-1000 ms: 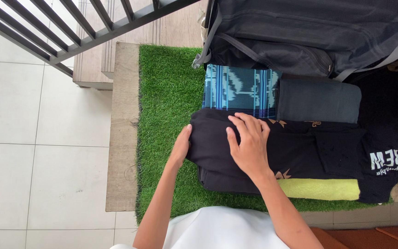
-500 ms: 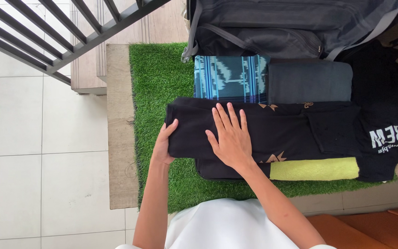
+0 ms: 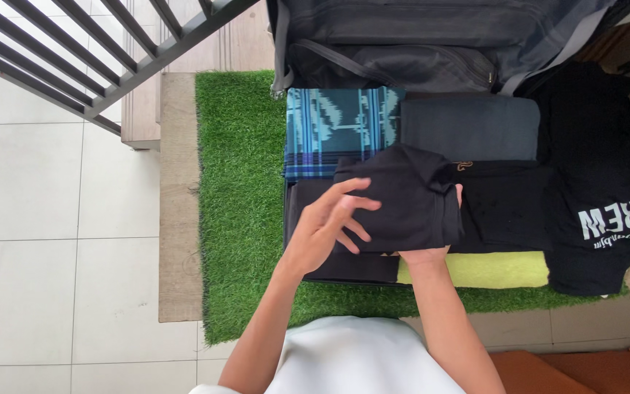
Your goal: The person packs a suitcase by folding and placing black, grey, and white t-shirts, a green towel, and a patterned blue cloth into the main compartment and smoothing them by hand.
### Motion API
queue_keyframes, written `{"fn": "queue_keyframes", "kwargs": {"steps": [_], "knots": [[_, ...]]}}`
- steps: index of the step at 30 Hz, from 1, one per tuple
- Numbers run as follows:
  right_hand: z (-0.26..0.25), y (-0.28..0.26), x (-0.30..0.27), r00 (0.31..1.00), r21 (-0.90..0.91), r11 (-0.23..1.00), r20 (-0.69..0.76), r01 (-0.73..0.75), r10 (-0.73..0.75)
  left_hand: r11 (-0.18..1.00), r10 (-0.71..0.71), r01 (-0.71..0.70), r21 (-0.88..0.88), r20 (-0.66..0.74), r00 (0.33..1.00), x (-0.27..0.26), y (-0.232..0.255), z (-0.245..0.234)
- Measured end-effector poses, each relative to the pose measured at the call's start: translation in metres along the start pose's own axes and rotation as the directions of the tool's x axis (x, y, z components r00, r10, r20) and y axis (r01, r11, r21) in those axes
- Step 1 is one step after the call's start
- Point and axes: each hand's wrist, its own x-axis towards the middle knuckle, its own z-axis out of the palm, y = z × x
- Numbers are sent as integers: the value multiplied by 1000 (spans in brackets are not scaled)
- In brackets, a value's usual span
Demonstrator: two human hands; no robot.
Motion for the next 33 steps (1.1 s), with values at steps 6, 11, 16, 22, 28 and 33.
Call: {"fn": "queue_keyframes", "kwargs": {"steps": [6, 11, 16, 22, 28, 33], "knots": [[-21, -35, 2, 996, -63, 997, 90, 35, -29, 605, 521, -217, 767, -175, 835, -2, -22, 22], [-28, -69, -1, 997, -25, 999, 70, 34, -33, 366, 532, -75, 928, -142, 835, 8, -31, 54], [-54, -100, -5, 994, -54, 995, 74, 87, -83, 293, 505, -29, 956, -129, 853, 16, -38, 74], [-81, -134, 0, 985, -145, 985, -159, -89, 66, 597, 460, -92, 797, -245, 854, 23, -40, 88], [-87, -164, 6, 955, -261, 953, -287, -153, 75, 358, 460, 94, 929, -263, 848, 31, -44, 93], [-61, -173, 3, 950, -592, 803, -288, -75, -124, 268, 541, 128, 955, -259, 800, 43, -48, 89]]}}
